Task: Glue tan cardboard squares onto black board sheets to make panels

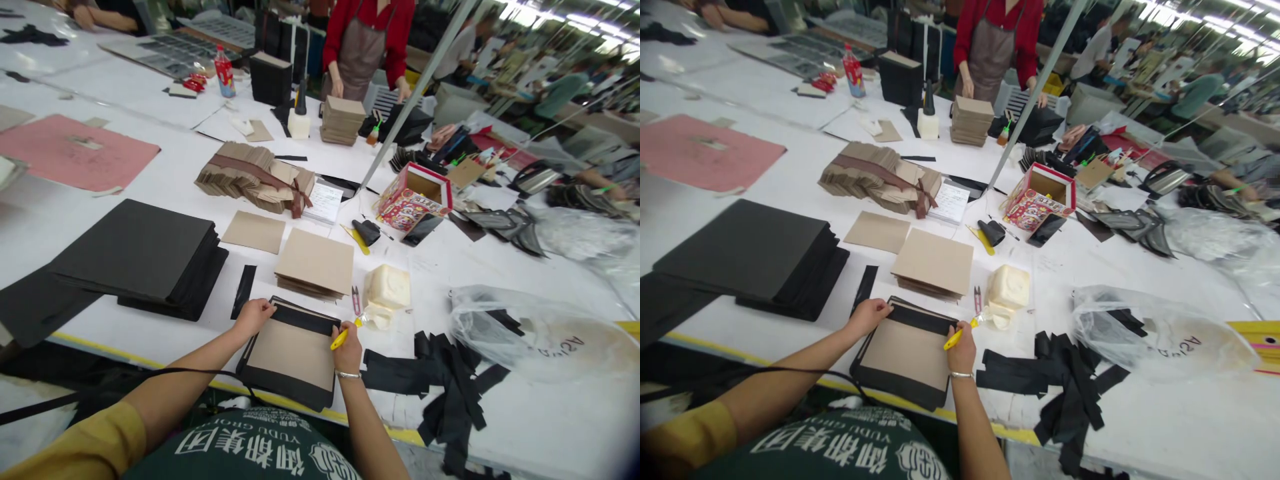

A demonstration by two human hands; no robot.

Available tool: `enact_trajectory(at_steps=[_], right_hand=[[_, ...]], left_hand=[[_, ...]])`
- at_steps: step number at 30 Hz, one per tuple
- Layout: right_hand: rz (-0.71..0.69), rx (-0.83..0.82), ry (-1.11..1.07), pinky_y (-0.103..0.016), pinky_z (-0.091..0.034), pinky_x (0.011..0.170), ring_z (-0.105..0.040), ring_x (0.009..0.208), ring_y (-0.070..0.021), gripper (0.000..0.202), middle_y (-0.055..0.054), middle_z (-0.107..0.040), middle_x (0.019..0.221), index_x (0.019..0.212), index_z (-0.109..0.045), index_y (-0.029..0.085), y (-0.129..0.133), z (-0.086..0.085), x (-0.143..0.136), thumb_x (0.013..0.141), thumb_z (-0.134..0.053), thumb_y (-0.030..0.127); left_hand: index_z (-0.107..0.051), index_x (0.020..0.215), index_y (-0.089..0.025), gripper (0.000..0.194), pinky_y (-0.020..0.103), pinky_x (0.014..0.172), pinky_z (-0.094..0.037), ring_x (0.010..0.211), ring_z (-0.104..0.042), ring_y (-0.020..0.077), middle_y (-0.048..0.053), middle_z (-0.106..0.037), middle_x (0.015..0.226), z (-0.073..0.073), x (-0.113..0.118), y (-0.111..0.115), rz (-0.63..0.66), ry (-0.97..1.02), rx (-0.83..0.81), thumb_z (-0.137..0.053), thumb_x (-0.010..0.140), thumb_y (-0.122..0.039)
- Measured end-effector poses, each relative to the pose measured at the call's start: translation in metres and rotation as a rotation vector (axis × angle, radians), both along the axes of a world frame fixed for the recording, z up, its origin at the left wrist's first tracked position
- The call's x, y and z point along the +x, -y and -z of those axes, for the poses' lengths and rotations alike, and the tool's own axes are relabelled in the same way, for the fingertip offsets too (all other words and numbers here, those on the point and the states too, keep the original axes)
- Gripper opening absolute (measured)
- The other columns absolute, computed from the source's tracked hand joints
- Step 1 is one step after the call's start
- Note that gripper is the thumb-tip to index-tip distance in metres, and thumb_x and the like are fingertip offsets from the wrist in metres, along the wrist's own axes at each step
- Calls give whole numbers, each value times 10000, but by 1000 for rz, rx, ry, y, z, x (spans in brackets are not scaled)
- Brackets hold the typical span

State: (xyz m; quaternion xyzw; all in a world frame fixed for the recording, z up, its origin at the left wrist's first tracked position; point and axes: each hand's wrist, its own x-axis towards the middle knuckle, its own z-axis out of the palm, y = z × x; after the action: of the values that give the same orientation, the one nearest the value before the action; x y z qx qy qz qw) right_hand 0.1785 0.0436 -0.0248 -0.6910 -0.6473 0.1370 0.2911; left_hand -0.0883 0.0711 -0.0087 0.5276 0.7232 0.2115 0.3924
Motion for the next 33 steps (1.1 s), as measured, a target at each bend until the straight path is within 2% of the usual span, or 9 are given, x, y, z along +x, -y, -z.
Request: enact_trajectory(at_steps=[11,23,33], right_hand=[[11,-10,8,-246,-429,597,-547,621,-142,249,-10,-541,711,934,-478,166,-3,5,-2,819,-440,384],[10,-31,14,-238,-432,622,-547,644,-135,157,-6,-546,730,927,-459,176,-2,5,-2,811,-445,281],[24,-25,42,-238,-423,631,-545,664,-136,168,-14,-552,755,944,-469,171,-1,6,-2,813,-433,270]], left_hand=[[-541,583,-180,287,222,532,-305,545,-507,121,-8,-565,550,0,9,1,-31,-134,49,-467,753,-400],[-539,604,-193,284,228,520,-302,557,-528,146,-5,-578,561,-3,11,0,9,-194,-20,-468,721,-442],[-529,614,-196,293,226,520,-304,570,-536,150,3,-583,579,-3,12,0,17,-194,-42,-440,735,-447]])
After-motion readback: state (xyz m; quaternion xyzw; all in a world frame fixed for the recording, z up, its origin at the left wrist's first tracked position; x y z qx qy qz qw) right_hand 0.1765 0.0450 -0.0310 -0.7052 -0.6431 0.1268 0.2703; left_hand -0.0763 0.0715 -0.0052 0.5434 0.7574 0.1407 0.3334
